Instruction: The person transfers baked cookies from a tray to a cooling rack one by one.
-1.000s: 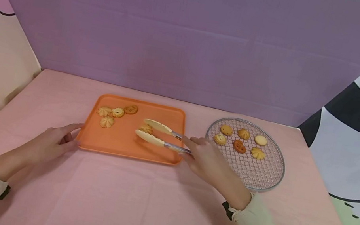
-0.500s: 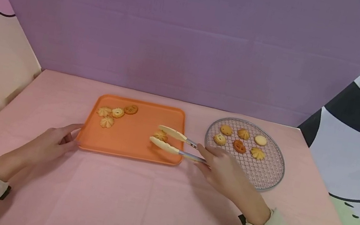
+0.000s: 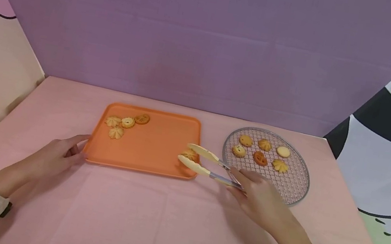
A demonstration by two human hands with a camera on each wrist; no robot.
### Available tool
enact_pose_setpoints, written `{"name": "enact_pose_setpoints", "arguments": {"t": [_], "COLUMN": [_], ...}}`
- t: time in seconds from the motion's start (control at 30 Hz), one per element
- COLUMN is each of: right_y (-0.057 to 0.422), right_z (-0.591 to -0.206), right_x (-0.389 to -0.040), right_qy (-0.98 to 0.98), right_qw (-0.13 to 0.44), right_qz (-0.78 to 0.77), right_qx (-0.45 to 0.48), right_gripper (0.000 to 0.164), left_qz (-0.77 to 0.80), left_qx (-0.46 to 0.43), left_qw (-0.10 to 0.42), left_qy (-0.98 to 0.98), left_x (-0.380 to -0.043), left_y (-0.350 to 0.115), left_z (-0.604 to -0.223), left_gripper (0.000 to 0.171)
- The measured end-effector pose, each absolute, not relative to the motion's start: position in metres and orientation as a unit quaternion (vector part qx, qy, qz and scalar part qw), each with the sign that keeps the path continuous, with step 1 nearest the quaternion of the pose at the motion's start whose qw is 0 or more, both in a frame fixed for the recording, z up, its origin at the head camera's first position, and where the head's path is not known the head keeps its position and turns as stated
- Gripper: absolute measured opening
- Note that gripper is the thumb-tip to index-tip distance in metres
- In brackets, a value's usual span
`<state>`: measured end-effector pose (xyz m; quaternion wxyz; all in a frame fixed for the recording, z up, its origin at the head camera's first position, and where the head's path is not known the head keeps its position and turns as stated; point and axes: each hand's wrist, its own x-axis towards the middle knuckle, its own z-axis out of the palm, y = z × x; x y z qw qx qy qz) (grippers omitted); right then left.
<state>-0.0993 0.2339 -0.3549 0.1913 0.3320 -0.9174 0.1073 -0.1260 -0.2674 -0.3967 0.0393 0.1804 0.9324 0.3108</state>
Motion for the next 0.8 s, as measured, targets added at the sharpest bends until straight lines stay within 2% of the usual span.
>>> {"name": "enact_pose_setpoints", "arguments": {"t": [0.47, 0.8], "right_y": [0.27, 0.287], "right_z": [-0.351, -0.351], "right_x": [-0.084, -0.079], "right_qy": [-0.937, -0.935], "right_qw": [0.188, 0.204], "right_qz": [0.111, 0.12], "right_qx": [0.272, 0.264], "right_gripper": [0.046, 0.047], "left_qz": [0.306, 0.302], "left_qx": [0.187, 0.187], "left_qw": [0.025, 0.024], "left_qy": [0.933, 0.935], "left_x": [-0.126, -0.126], "left_y": [-0.267, -0.267], "left_z": [-0.397, -0.396], "left_gripper": [0.055, 0.055]}}
